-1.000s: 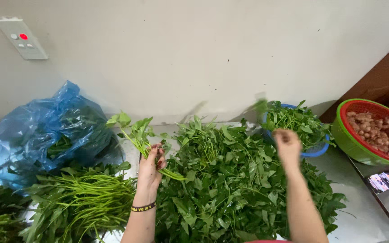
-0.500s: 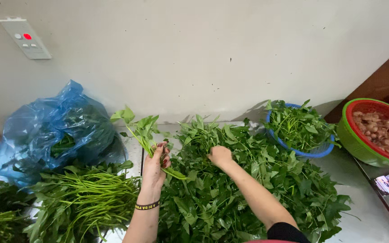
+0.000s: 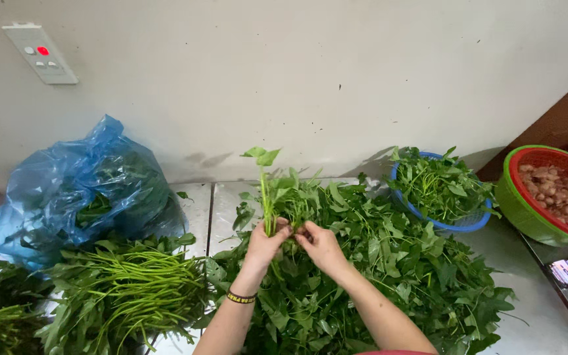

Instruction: The person picks edible leaves and tender stem tips from piles of water spinach on a stainless steel table, stripping usable portions by hand and placing them into a growing pile while discarding tough stalks. The sorted greens accumulate in a blue basin and on the table as the person works through the pile.

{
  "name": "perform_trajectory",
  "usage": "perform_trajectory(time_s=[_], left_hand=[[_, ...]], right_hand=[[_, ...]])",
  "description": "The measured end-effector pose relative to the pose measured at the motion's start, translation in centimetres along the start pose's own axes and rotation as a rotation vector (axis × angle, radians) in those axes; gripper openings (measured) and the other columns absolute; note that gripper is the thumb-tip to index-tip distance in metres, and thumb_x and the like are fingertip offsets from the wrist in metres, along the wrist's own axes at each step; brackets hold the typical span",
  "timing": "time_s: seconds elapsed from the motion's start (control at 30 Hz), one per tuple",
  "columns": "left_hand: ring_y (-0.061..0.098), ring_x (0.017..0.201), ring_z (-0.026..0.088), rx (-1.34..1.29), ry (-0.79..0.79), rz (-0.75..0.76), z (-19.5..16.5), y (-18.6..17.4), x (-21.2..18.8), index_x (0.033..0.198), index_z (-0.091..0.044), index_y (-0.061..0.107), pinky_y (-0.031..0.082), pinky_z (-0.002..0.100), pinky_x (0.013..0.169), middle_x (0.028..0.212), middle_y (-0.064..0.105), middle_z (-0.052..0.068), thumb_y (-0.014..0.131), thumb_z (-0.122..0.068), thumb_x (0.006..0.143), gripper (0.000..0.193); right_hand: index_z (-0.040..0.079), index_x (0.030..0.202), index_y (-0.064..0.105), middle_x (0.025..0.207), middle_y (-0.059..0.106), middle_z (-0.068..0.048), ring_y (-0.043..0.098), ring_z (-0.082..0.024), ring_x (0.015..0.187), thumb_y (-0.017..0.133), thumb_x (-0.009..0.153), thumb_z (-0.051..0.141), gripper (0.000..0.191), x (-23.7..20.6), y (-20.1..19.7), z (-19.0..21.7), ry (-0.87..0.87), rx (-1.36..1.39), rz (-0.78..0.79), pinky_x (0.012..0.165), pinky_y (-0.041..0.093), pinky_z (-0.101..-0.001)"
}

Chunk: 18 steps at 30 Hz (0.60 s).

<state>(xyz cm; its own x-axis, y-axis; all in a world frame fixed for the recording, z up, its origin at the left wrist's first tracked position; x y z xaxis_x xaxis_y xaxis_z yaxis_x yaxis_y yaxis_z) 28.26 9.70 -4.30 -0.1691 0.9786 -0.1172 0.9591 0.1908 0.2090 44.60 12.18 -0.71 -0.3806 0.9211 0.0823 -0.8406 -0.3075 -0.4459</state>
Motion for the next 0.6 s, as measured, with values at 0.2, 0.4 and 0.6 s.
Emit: perform_trajectory(time_s=[0.2, 0.4, 0.6], left_hand=[[0.070, 0.086, 0.012, 0.015, 0.077, -0.086, 0.1, -0.6, 0.4, 0.104, 0.001, 0.070, 0.058, 0.026, 0.077, 0.094, 0.074, 0.003, 0.074, -0.004, 0.087, 0.018], [0.069, 0.085, 0.008, 0.032, 0.207, -0.279, -1.1, -2.9, 0.6, 0.107, 0.000, 0.073, 0.056, 0.022, 0.076, 0.096, 0.076, 0.004, 0.072, -0.004, 0.091, 0.017], [0.048, 0.053, 0.004, -0.272, -0.008, -0.167, -0.8, -4.9, 1.3, 0.104, -0.005, 0.070, 0.036, 0.021, 0.046, 0.081, 0.072, -0.002, 0.065, -0.007, 0.092, 0.013]], right_hand=[[0.003, 0.096, 0.065, 0.074, 0.069, -0.005, 0.053, -0.009, 0.060, 0.072, 0.093, 0.017, 0.016, -0.9, 0.6, 1.8, 0.076, 0.008, -0.003, 0.054, 0.046, -0.0281], [0.005, 0.094, 0.063, 0.073, 0.065, -0.006, 0.053, -0.012, 0.059, 0.068, 0.095, 0.019, 0.014, -2.6, 2.7, 4.4, 0.005, -0.083, 0.092, 0.053, 0.043, -0.0325], [0.008, 0.096, 0.068, 0.088, 0.069, -0.004, 0.062, -0.012, 0.071, 0.077, 0.090, 0.028, 0.023, -5.5, 4.7, 5.3, -0.146, -0.274, 0.445, 0.065, 0.052, -0.0305]])
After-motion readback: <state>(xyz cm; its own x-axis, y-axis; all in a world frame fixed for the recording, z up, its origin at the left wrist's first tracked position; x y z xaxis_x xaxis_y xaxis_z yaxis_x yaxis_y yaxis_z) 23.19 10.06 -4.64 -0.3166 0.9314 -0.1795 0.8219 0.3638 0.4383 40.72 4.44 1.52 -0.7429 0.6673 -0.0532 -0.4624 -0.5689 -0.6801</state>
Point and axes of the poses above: each hand's wrist, its own x-axis towards the middle knuckle, its own y-axis out of the palm, z = x × y, the point moved 7 cm from there along x, towards the middle knuckle
